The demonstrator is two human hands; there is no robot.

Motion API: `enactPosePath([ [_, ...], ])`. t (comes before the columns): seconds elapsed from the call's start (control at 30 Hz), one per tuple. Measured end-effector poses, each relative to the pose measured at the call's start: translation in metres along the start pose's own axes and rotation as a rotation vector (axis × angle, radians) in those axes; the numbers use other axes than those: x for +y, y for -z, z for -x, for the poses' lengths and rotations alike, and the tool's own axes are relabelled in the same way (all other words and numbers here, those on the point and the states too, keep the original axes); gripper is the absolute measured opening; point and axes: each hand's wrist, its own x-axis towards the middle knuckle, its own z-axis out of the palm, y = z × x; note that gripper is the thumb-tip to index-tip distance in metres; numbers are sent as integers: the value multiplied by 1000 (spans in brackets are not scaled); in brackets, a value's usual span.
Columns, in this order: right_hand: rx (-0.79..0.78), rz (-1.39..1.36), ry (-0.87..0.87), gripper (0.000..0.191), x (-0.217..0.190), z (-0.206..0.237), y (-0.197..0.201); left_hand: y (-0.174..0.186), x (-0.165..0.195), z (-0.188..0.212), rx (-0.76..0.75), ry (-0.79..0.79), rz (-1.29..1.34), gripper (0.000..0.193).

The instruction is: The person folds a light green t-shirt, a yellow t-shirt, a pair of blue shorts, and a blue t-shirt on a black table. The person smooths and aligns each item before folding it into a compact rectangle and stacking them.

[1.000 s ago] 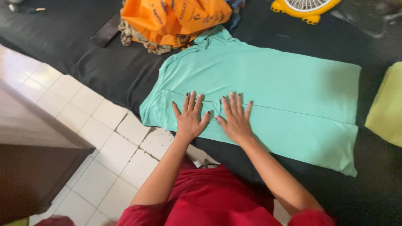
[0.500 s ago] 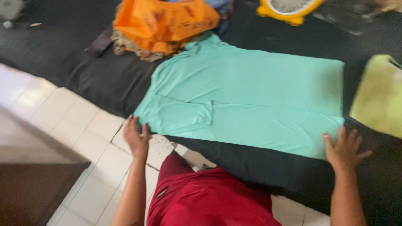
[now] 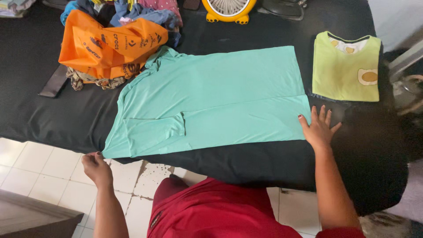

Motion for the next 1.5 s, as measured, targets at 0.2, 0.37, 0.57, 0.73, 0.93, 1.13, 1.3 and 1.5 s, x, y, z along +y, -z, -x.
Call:
enactPosePath([
  [0.2,-16,-31,-17,84,12,-7,-15,0,8,9,-42,-6,-385,14],
  [0.37,-9,-18,0,85,13,-9,-23,-10,4,6,-23,18,-440,16],
  [0.57,-138,130,-67,86,-19,-34,-13,-49,32,-36,28,-378,-464,37],
  [0.73,105,-93,264,76,-100,-72,-27,-159,68,-60,-211,-625,-353,49],
  [0.93,78,-30,369,75,-166,-134,-52,-268,61,-105,-457,-547,-466,64],
  [1.13,-1,24,229,77,-170,-246,-86,-320,18,-178,-429,-386,-698,78],
  [1.3,-11,25,113,83,-184,-334,-108,-359,-10,-241,-439,-322,-708,86],
  [1.5,111,9,74,80,-208,-415,-130,-403,-35,-290,-434,-326,-703,86],
])
